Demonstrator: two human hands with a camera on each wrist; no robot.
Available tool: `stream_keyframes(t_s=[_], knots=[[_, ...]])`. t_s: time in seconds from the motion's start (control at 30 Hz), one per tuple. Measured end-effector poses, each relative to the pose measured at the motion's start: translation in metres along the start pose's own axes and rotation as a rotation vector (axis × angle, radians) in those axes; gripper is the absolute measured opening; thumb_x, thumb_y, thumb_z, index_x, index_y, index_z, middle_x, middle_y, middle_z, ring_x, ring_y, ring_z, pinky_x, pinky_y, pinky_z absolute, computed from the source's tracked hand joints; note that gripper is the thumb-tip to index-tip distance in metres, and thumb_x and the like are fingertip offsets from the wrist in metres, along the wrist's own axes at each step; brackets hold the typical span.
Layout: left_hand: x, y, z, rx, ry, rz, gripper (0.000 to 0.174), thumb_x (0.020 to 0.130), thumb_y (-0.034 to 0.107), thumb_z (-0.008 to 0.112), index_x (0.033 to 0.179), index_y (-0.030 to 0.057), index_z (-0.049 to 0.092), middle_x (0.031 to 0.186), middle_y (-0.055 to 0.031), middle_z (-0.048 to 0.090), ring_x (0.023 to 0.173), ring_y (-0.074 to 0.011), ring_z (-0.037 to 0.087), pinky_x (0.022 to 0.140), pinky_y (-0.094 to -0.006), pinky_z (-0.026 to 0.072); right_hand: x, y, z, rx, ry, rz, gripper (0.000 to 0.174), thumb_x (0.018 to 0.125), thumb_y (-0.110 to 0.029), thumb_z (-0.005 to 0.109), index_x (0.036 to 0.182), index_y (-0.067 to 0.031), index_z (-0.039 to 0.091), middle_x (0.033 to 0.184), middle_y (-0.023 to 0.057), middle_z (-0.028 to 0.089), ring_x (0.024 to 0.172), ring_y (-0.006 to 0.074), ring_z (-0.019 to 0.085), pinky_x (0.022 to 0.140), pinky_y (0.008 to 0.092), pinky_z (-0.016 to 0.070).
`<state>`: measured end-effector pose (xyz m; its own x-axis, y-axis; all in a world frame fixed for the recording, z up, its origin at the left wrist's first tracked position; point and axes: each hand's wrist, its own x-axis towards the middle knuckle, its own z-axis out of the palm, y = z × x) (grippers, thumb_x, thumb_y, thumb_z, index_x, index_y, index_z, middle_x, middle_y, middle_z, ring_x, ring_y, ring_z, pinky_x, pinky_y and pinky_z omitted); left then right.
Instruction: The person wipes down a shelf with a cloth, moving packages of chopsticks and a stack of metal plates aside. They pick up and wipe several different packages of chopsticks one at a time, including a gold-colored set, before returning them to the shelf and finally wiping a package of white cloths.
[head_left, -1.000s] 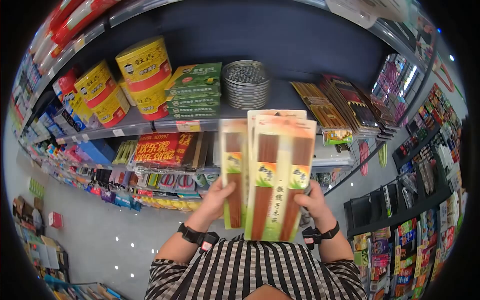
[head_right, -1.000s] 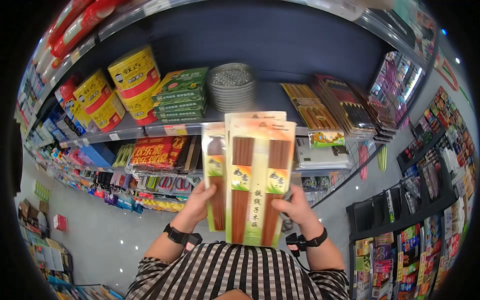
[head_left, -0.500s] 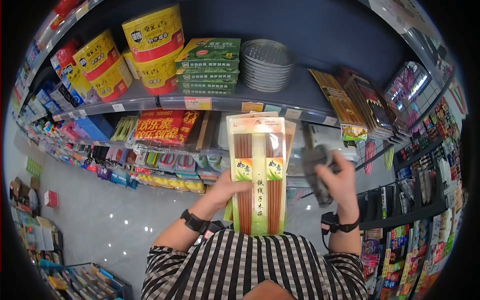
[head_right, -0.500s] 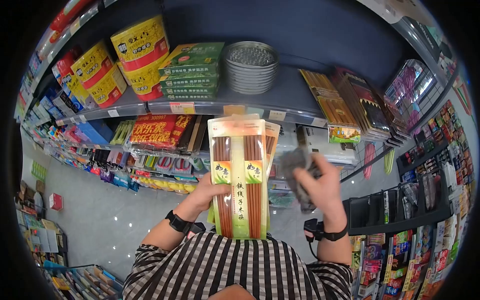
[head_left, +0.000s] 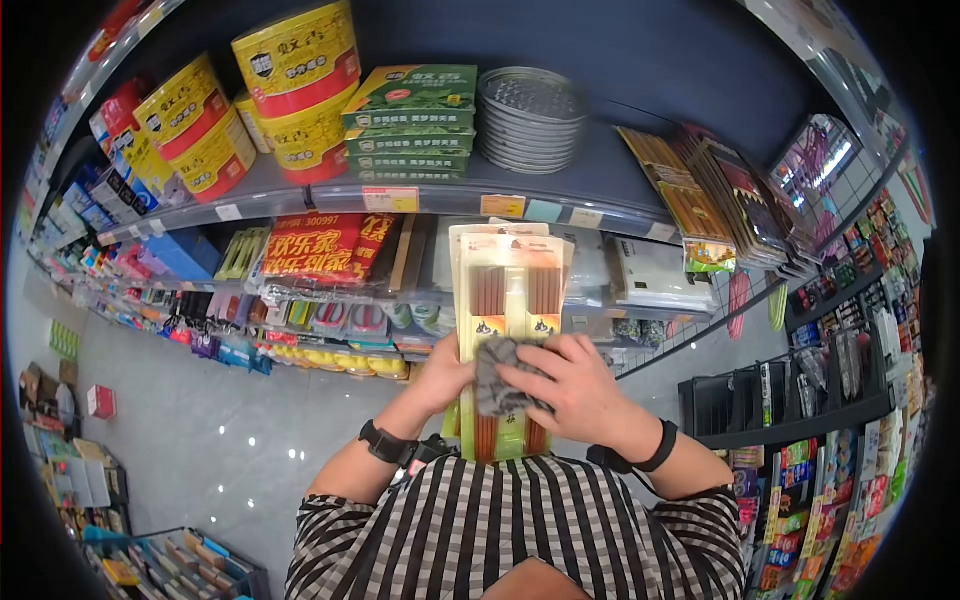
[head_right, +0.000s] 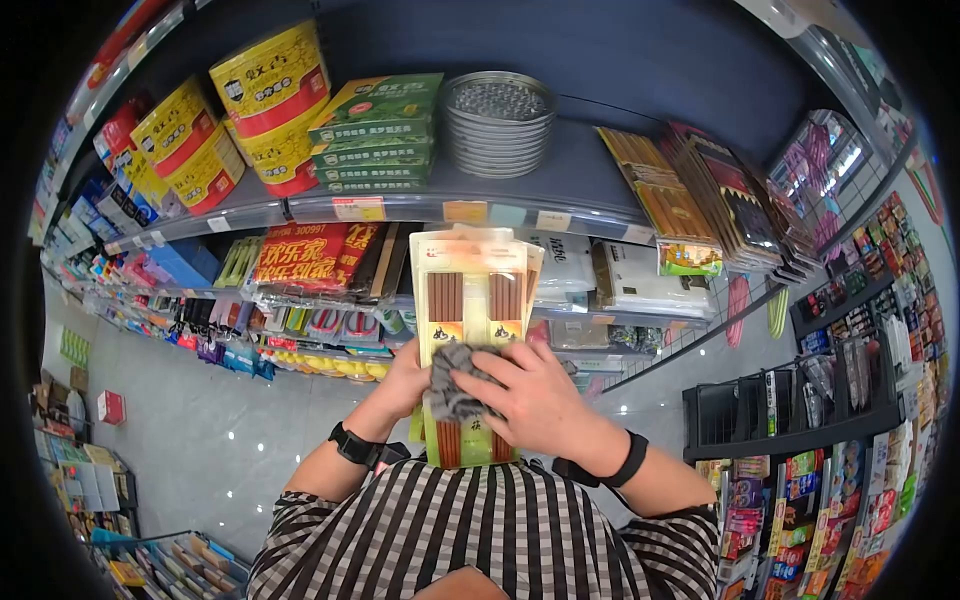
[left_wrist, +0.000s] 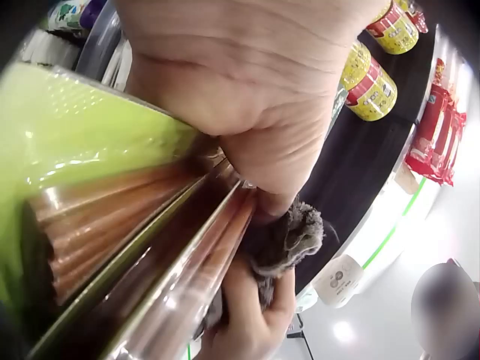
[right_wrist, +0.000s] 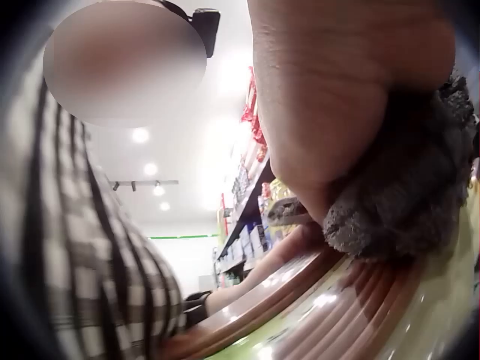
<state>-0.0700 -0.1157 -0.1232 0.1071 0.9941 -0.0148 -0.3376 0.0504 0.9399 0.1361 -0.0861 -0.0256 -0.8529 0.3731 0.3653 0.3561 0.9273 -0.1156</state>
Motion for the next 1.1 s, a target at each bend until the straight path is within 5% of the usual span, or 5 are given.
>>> stream_keyframes(t_s=[0.2, 0.33, 0.67, 0.9, 1.1], knots=[[-0.006, 0.008, 0.005, 0.067, -0.081, 0.061, 0.047, 0.083, 0.008, 0.063, 0.126, -0.0006, 0.048, 0.116, -0.0059, 0.060, 0.107, -0.0134, 0.055, 0.092, -0.0307, 0.0450, 0.004, 0.021, -0.001, 0.049, 0.177, -0.161, 0.054, 0.058, -0.012, 0.074, 0.111, -0.0164, 0.063, 0.104, 0.0029, 0.058, 0.080, 0.0228, 0.053, 0.067, 0.0357, 0.0473], [-0.005, 0.011, 0.013, 0.168, -0.134, -0.027, 0.055, 0.079, 0.006, 0.066, 0.130, -0.0004, 0.045, 0.117, -0.0063, 0.059, 0.106, -0.0148, 0.056, 0.092, -0.0314, 0.0463, 0.040, 0.028, -0.015, -0.126, 0.436, 0.100, 0.045, 0.064, -0.011, 0.069, 0.108, -0.0129, 0.063, 0.103, 0.0038, 0.058, 0.086, 0.0243, 0.051, 0.071, 0.0353, 0.0470], [-0.028, -0.023, -0.004, -0.171, 0.067, -0.105, 0.041, 0.096, 0.016, 0.050, 0.132, -0.0015, 0.043, 0.125, -0.0101, 0.055, 0.110, -0.0172, 0.056, 0.093, -0.0317, 0.0475, 0.002, -0.011, 0.007, 0.185, -0.015, -0.107, 0.045, 0.060, -0.011, 0.072, 0.105, -0.0110, 0.063, 0.102, 0.0033, 0.058, 0.086, 0.0237, 0.052, 0.075, 0.0358, 0.0466], [-0.027, -0.027, -0.008, -0.211, 0.161, -0.008, 0.048, 0.091, 0.023, 0.055, 0.129, -0.0048, 0.044, 0.123, -0.0133, 0.058, 0.108, -0.0212, 0.060, 0.092, -0.0357, 0.0497, -0.013, 0.001, -0.001, 0.424, -0.396, -0.305, 0.025, 0.067, -0.012, 0.067, 0.092, -0.0107, 0.068, 0.096, 0.0019, 0.061, 0.094, 0.0226, 0.054, 0.080, 0.0339, 0.0461], [-0.043, -0.012, -0.008, -0.327, 0.230, 0.051, 0.041, 0.087, 0.015, 0.064, 0.122, -0.0015, 0.051, 0.113, -0.0082, 0.062, 0.099, -0.0170, 0.062, 0.086, -0.0317, 0.0512, -0.038, 0.061, -0.014, 0.465, -0.061, 0.337, 0.047, 0.074, -0.017, 0.062, 0.120, -0.0057, 0.057, 0.108, 0.0150, 0.064, 0.099, 0.0336, 0.062, 0.089, 0.0395, 0.0466]])
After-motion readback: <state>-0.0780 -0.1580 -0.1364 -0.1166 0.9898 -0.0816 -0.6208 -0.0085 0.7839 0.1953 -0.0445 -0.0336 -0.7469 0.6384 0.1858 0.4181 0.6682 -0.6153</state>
